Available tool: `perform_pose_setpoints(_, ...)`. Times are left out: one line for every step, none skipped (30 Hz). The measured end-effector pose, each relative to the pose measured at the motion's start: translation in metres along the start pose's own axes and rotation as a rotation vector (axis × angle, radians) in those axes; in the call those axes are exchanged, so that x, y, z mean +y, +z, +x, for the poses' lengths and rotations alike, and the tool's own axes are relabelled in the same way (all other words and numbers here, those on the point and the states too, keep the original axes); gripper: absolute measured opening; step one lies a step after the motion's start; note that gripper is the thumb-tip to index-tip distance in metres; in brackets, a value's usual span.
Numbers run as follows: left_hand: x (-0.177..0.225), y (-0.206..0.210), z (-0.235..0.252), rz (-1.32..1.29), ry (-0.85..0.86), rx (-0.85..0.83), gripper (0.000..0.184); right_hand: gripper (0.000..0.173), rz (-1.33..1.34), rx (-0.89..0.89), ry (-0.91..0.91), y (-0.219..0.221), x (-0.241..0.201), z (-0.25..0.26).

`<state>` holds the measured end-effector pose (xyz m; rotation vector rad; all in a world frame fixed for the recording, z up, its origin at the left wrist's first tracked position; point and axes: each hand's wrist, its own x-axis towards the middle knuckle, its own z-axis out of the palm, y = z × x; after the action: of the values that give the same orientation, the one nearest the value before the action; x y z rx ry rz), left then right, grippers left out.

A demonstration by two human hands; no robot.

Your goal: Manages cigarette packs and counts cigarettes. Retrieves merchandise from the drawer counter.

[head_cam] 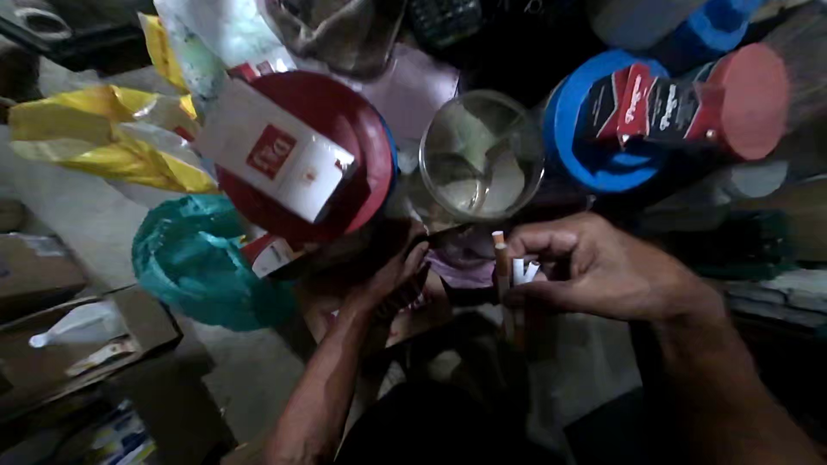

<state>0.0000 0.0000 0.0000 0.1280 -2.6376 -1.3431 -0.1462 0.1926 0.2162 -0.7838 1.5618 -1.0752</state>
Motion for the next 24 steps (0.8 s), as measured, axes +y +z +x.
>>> perform_pose_setpoints(0.003, -0.003, -0.010, -0.053, -0.018, -0.009, 0.036, 0.006, 0.032, -0.010, 0.051, 0.010, 0.013, -0.005)
perform_pose_setpoints(0.011, -0.010, -0.021, -0.102, -0.027, -0.005, 0.038, 0.007, 0.066, -0.017, 0.089, 0.020, 0.025, -0.010)
perform_pose_setpoints(0.022, -0.018, -0.032, -0.148, -0.035, 0.005, 0.037, 0.008, 0.095, -0.029, 0.104, 0.030, 0.038, -0.014)
perform_pose_setpoints(0.033, -0.025, -0.043, -0.202, -0.028, 0.031, 0.036, 0.008, 0.128, -0.040, 0.102, 0.040, 0.048, -0.019)
perform_pose_setpoints(0.044, -0.033, -0.054, -0.264, -0.024, 0.047, 0.034, 0.009, 0.179, -0.049, 0.102, 0.050, 0.057, -0.022)
perform_pose_setpoints(0.054, -0.041, -0.064, -0.321, -0.021, 0.056, 0.032, 0.009, 0.250, -0.065, 0.104, 0.061, 0.065, -0.025)
perform_pose_setpoints(0.064, -0.049, -0.075, -0.369, -0.025, 0.053, 0.030, 0.011, 0.319, -0.097, 0.111, 0.072, 0.073, -0.027)
perform_pose_setpoints(0.071, -0.059, -0.086, -0.410, -0.031, 0.037, 0.030, 0.013, 0.368, -0.128, 0.118, 0.084, 0.078, -0.026)
perform_pose_setpoints(0.077, -0.070, -0.096, -0.448, -0.017, 0.008, 0.031, 0.014, 0.403, -0.157, 0.106, 0.097, 0.084, -0.024)
perform_pose_setpoints(0.080, -0.081, -0.106, -0.474, 0.019, -0.030, 0.031, 0.015, 0.409, -0.187, 0.075, 0.110, 0.088, -0.020)
perform_pose_setpoints(0.081, -0.092, -0.117, -0.482, 0.059, -0.067, 0.031, 0.016, 0.382, -0.213, 0.053, 0.123, 0.090, -0.014)
perform_pose_setpoints(0.081, -0.102, -0.127, -0.474, 0.082, -0.104, 0.030, 0.016, 0.354, -0.246, 0.049, 0.136, 0.091, -0.008)
perform_pose_setpoints(0.080, -0.111, -0.138, -0.470, 0.080, -0.143, 0.030, 0.017, 0.346, -0.284, 0.083, 0.148, 0.091, 0.000)
perform_pose_setpoints(0.077, -0.120, -0.149, -0.480, 0.067, -0.178, 0.029, 0.016, 0.353, -0.333, 0.114, 0.159, 0.090, 0.008)
perform_pose_setpoints(0.074, -0.126, -0.160, -0.491, 0.060, -0.202, 0.029, 0.014, 0.365, -0.383, 0.148, 0.170, 0.089, 0.016)
perform_pose_setpoints(0.070, -0.132, -0.169, -0.498, 0.056, -0.216, 0.029, 0.011, 0.375, -0.433, 0.172, 0.180, 0.087, 0.023)
perform_pose_setpoints(0.067, -0.137, -0.179, -0.494, 0.039, -0.218, 0.027, 0.010, 0.388, -0.478, 0.206, 0.189, 0.084, 0.031)
perform_pose_setpoints(0.064, -0.142, -0.188, -0.489, 0.018, -0.214, 0.026, 0.010, 0.399, -0.510, 0.240, 0.198, 0.081, 0.037)
perform_pose_setpoints(0.061, -0.146, -0.197, -0.482, -0.002, -0.204, 0.025, 0.010, 0.403, -0.534, 0.261, 0.205, 0.079, 0.043)
perform_pose_setpoints(0.058, -0.150, -0.206, -0.481, -0.017, -0.196, 0.025, 0.011, 0.418, -0.554, 0.272, 0.212, 0.079, 0.048)
perform_pose_setpoints(0.055, -0.154, -0.215, -0.481, -0.033, -0.191, 0.026, 0.012, 0.435, -0.572, 0.288, 0.218, 0.079, 0.051)
perform_pose_setpoints(0.053, -0.157, -0.223, -0.487, -0.050, -0.190, 0.028, 0.012, 0.449, -0.592, 0.299, 0.223, 0.081, 0.055)
perform_pose_setpoints(0.051, -0.159, -0.231, -0.499, -0.066, -0.189, 0.029, 0.012, 0.460, -0.622, 0.294, 0.227, 0.083, 0.058)
perform_pose_setpoints(0.049, -0.161, -0.237, -0.516, -0.079, -0.179, 0.029, 0.012, 0.463, -0.657, 0.284, 0.231, 0.086, 0.062)
